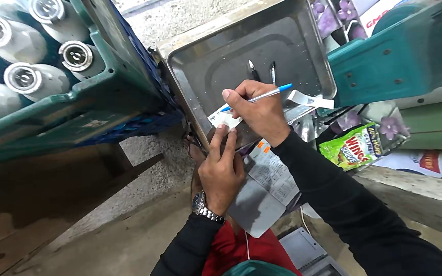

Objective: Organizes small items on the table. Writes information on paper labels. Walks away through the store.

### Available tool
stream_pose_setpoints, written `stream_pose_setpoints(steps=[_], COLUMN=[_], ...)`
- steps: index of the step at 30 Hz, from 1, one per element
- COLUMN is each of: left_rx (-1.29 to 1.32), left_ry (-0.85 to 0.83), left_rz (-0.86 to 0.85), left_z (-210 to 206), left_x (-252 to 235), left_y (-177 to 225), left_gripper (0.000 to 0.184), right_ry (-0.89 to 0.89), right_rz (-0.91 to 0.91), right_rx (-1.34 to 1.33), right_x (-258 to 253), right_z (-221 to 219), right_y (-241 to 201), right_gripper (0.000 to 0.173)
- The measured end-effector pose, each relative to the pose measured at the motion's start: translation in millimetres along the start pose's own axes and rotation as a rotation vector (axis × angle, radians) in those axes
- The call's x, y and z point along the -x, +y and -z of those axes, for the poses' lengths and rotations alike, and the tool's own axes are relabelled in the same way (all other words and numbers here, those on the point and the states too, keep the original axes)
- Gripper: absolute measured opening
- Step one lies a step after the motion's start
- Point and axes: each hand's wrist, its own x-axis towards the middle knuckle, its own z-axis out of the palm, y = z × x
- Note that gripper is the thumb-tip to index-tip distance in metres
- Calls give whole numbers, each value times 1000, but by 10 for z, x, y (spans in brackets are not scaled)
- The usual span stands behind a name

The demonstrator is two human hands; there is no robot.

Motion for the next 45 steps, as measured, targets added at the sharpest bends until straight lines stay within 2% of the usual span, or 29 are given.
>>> stream_pose_setpoints(steps=[20,24,31,35,42,45], left_rx=[-12,-23,-11,54,116,139], left_ry=[4,-12,-50,-45,46,3], left_rz=[-1,7,15,-52,-131,-110], left_z=[-4,22,56,79,-41,-20], left_x=[-3,-6,-1,4,-6,-25], left_y=[-7,5,8,-64,-141,-134], left_gripper=[50,52,54,52,44,46], right_ry=[11,30,-107,-117,-110,-113], right_rz=[2,-4,10,-28,26,17], right_rx=[8,-104,-43,-6,-23,-22], right_x=[-21,-11,86,60,60,54], right_z=[22,52,28,13,4,27], right_y=[21,10,-32,-58,-44,-38], right_gripper=[24,23,24,28,27,28])
